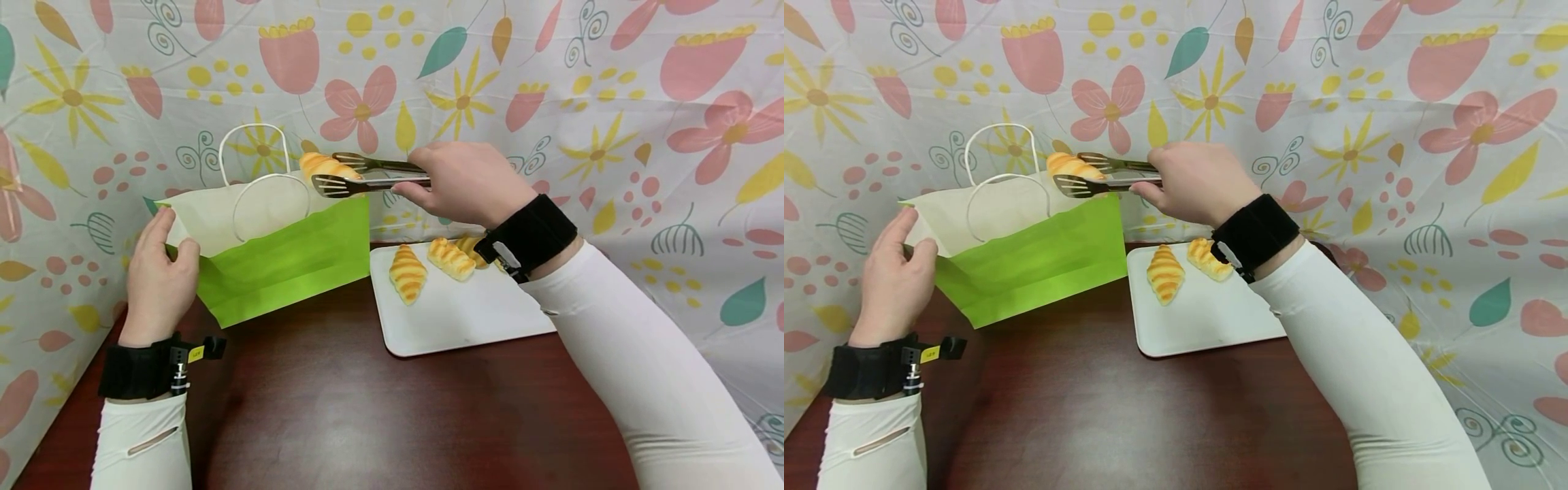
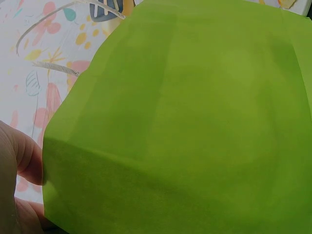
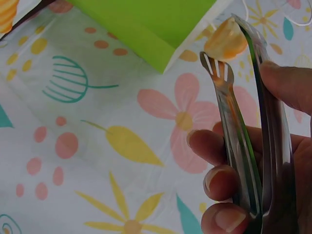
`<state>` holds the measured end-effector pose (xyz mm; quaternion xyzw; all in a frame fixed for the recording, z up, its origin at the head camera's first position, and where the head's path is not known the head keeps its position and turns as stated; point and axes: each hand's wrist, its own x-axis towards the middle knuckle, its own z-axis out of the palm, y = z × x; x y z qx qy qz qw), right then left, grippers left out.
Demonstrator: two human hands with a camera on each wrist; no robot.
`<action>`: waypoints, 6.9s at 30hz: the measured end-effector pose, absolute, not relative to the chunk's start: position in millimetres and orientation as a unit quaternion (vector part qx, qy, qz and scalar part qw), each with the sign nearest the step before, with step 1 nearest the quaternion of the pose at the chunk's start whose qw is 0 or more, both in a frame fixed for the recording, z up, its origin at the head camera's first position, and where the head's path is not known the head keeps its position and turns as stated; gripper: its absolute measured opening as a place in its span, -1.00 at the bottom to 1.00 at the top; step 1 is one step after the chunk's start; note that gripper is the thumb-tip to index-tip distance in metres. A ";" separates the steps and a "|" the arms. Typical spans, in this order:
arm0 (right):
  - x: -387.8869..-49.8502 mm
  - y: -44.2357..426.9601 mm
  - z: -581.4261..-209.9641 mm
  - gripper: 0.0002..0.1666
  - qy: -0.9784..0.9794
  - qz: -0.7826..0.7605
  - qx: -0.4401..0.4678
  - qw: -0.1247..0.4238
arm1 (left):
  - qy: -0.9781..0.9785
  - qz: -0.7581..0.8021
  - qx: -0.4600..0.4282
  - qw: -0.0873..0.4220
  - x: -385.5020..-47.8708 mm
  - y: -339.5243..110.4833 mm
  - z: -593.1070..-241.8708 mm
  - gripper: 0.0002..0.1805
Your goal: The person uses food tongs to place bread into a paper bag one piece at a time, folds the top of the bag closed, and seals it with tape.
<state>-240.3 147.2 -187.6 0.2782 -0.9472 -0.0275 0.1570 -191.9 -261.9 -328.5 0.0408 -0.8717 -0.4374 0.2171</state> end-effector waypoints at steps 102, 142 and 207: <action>-268.0 21.6 -191.4 -0.51 -0.961 -0.119 0.243 -0.051 | -0.868 -0.449 0.038 0.208 -191.0 -258.9 -329.4 -0.26; -257.8 130.7 -193.6 -0.45 -0.954 0.033 0.274 0.119 | -0.870 -0.444 0.046 0.208 -188.4 -263.8 -329.4 -0.26; -198.6 407.5 -403.8 0.08 -0.991 0.120 -0.023 0.058 | -0.869 -0.443 0.043 0.216 -188.6 -263.4 -329.1 -0.27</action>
